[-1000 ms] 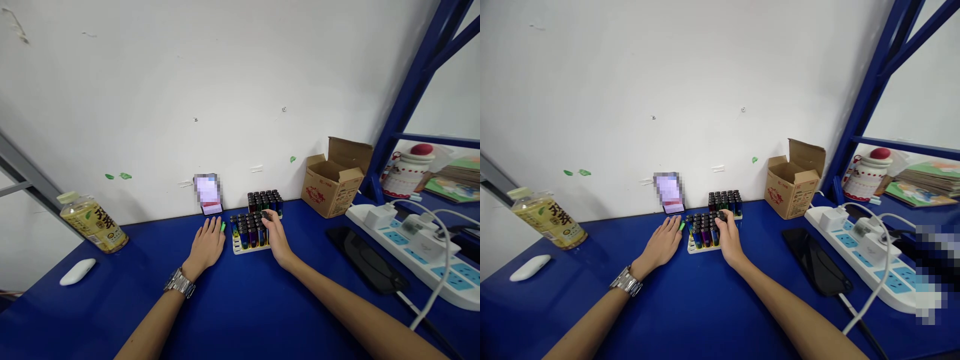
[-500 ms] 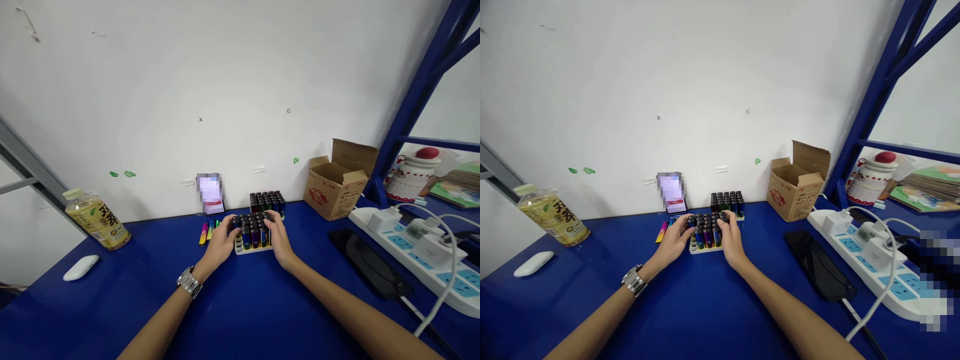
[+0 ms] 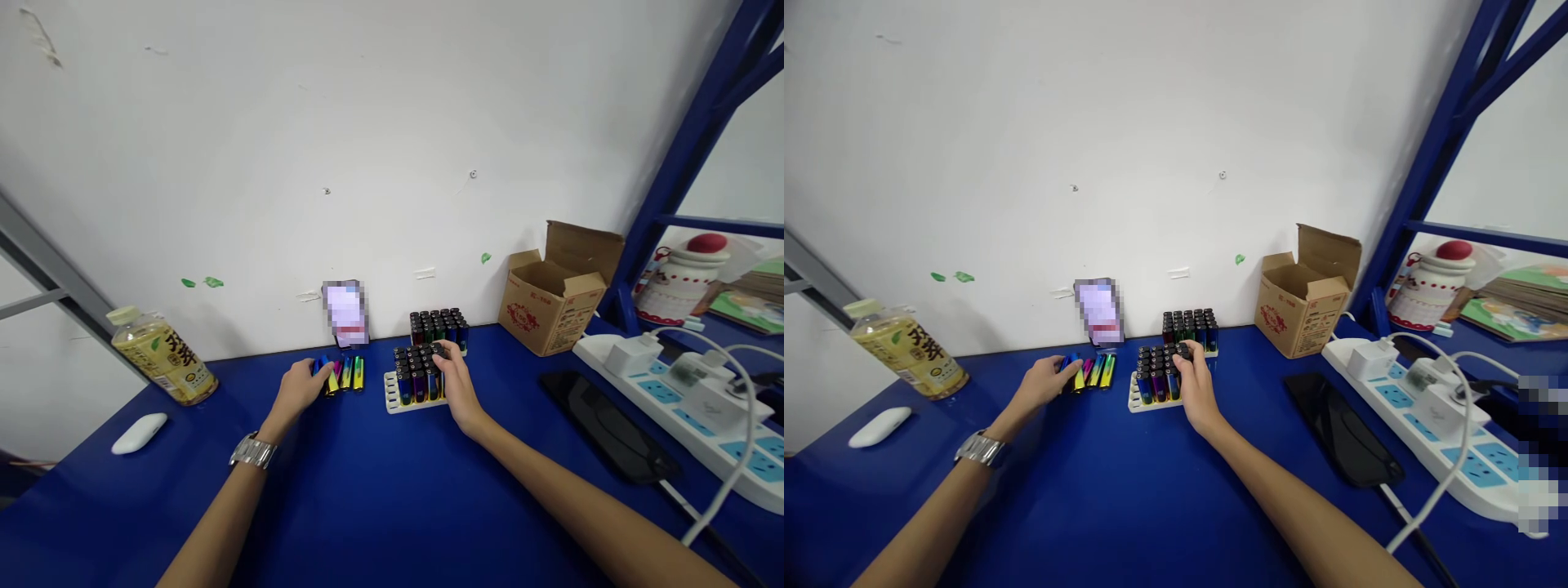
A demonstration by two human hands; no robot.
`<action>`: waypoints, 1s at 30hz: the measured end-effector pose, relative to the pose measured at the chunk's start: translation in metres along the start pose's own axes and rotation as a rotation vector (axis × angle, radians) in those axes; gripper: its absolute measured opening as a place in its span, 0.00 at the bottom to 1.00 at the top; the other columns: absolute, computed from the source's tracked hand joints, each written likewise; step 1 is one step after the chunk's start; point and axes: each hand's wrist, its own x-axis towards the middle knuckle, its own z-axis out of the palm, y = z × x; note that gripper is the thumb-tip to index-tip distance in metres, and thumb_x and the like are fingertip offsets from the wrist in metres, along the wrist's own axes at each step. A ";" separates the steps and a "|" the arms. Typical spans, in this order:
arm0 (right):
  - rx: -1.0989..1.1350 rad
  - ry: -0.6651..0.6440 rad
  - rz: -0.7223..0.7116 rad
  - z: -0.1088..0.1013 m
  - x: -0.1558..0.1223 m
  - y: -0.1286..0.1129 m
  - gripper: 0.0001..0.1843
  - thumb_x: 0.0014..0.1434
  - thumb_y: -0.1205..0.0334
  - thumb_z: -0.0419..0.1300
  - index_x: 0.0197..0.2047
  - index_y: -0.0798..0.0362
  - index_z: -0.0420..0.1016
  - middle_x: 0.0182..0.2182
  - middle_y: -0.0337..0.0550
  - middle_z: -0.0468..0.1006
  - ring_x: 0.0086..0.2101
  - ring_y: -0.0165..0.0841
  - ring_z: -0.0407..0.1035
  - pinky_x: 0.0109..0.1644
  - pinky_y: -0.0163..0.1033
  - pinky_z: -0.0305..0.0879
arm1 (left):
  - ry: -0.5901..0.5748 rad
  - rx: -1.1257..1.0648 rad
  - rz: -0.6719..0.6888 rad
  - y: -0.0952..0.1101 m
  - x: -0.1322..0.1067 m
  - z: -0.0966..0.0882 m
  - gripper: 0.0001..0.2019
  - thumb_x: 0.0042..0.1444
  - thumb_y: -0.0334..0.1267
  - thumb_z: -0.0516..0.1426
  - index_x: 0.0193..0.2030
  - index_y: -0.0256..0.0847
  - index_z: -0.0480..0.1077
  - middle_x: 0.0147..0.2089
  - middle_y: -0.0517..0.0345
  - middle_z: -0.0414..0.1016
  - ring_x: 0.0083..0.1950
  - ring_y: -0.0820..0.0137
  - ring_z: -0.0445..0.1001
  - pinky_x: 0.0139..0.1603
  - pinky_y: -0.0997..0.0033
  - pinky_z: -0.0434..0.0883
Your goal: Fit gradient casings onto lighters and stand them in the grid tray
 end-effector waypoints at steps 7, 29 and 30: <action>0.004 0.005 0.000 0.000 0.000 0.001 0.15 0.57 0.53 0.50 0.46 0.49 0.64 0.43 0.42 0.72 0.45 0.40 0.65 0.48 0.42 0.60 | -0.009 0.160 0.011 -0.012 0.005 0.002 0.18 0.58 0.44 0.45 0.30 0.39 0.73 0.29 0.49 0.77 0.35 0.59 0.76 0.31 0.70 0.64; -0.012 0.006 -0.012 -0.001 -0.001 0.001 0.16 0.58 0.53 0.49 0.47 0.48 0.65 0.44 0.42 0.72 0.45 0.40 0.66 0.48 0.43 0.61 | 0.195 0.045 0.394 0.016 -0.022 0.035 0.25 0.65 0.45 0.38 0.57 0.32 0.63 0.62 0.38 0.63 0.66 0.56 0.57 0.64 0.53 0.54; -0.013 0.002 -0.011 -0.001 -0.001 0.001 0.16 0.58 0.53 0.49 0.48 0.48 0.65 0.44 0.42 0.72 0.46 0.40 0.65 0.48 0.43 0.61 | 0.254 -0.015 0.450 0.022 -0.028 0.032 0.22 0.65 0.44 0.39 0.53 0.33 0.65 0.58 0.39 0.67 0.63 0.56 0.61 0.63 0.53 0.56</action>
